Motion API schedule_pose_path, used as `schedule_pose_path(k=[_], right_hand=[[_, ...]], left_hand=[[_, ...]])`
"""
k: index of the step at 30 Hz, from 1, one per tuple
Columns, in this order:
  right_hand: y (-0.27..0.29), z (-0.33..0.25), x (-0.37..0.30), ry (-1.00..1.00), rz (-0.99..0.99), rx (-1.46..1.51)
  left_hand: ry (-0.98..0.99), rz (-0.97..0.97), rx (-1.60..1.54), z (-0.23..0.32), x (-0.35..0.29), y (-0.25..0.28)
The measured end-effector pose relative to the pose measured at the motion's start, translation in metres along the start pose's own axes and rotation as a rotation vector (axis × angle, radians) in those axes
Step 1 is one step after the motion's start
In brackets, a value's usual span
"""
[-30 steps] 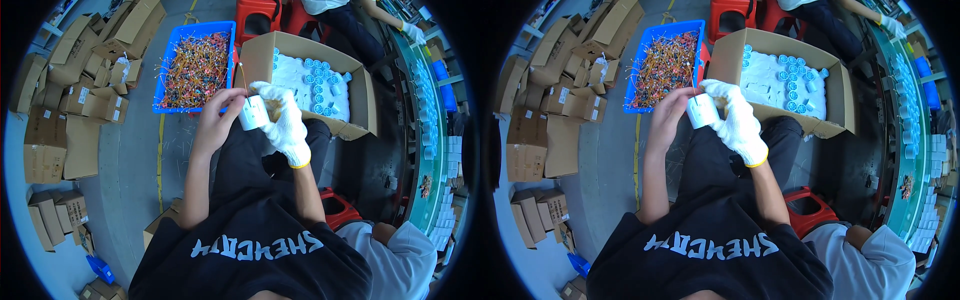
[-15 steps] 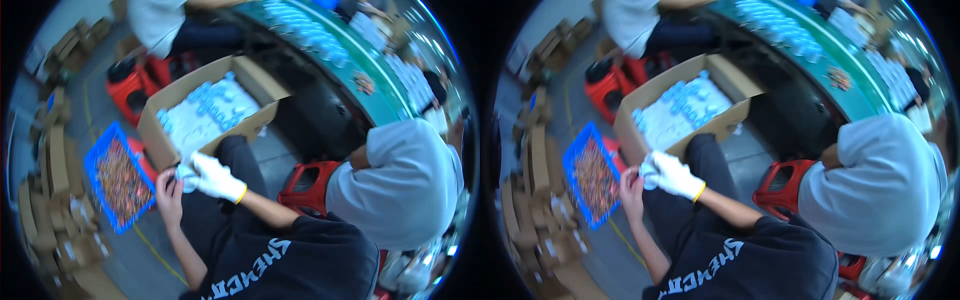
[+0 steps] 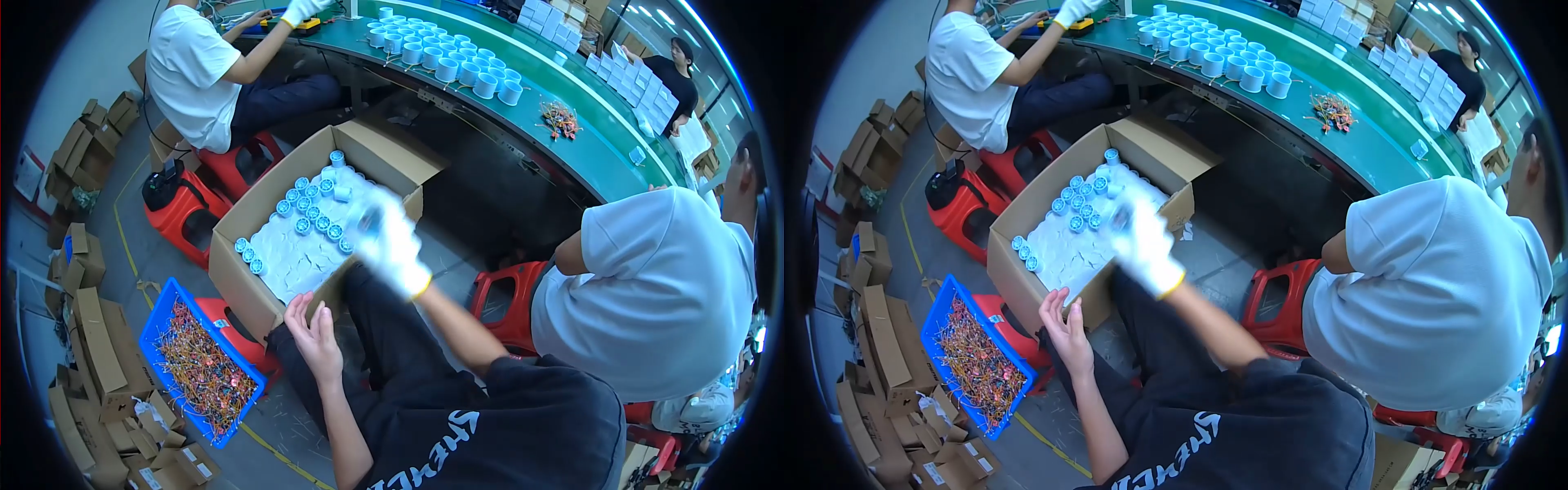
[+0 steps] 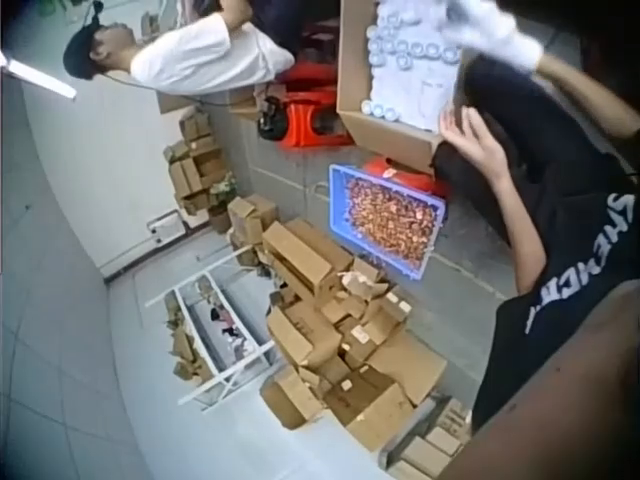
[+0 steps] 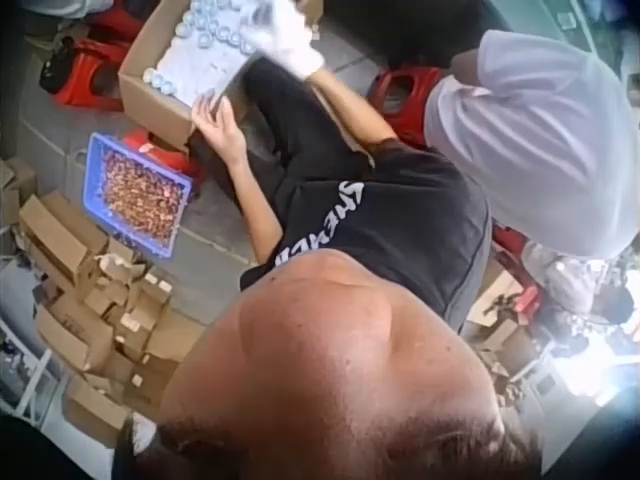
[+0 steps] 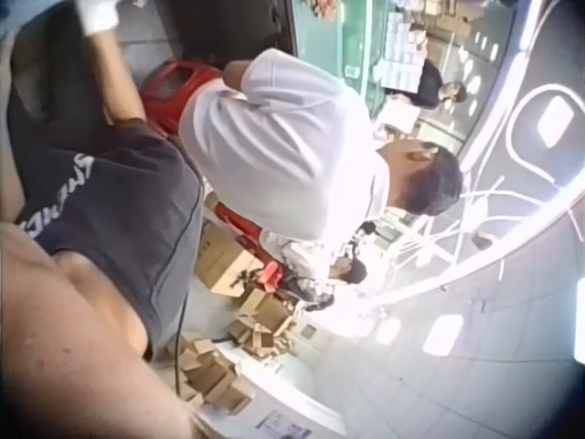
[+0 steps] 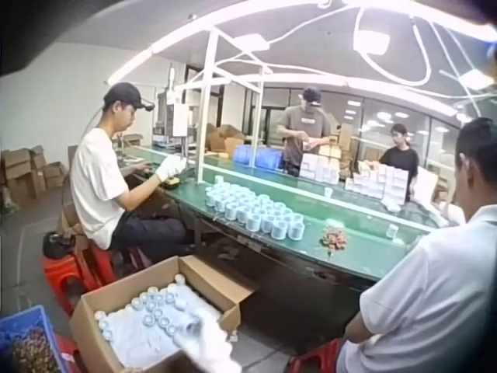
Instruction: The person assembles plastic parts by hand on a factory floor, then places the assembled parts into cardboard boxes.
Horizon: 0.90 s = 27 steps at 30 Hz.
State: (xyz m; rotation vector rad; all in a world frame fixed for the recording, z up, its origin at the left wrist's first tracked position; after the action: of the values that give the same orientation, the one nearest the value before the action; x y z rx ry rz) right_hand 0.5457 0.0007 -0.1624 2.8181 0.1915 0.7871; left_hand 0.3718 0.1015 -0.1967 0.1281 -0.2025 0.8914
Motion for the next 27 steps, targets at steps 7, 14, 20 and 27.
schedule_pose_path(k=[7,14,20,27], right_hand=[[0.147,0.102,0.231,-0.248,0.354,-0.489],[0.193,0.177,0.3,-0.327,0.263,-0.788],[0.189,0.184,0.3,-0.251,0.371,-0.851],[0.175,0.166,0.28,-0.079,0.506,-0.964]], left_hand=[[0.273,-0.218,0.28,-0.132,-0.04,0.094],[0.46,-0.078,0.274,-0.178,-0.055,0.109],[0.531,-0.037,0.235,-0.18,-0.054,0.116],[0.558,-0.007,0.182,-0.186,-0.055,0.117]])
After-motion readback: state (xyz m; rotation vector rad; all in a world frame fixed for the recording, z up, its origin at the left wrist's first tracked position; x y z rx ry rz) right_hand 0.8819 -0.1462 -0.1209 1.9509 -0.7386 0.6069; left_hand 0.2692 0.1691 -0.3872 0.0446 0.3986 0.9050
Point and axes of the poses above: each hand's wrist, its own x-axis towards the middle knuckle, its own y-axis out of the back of the hand, z = x × y, the point moved 3 cm from there along x, towards the middle knuckle, and after that the axes turned 10 degrees about x, right-handed, at the moved point
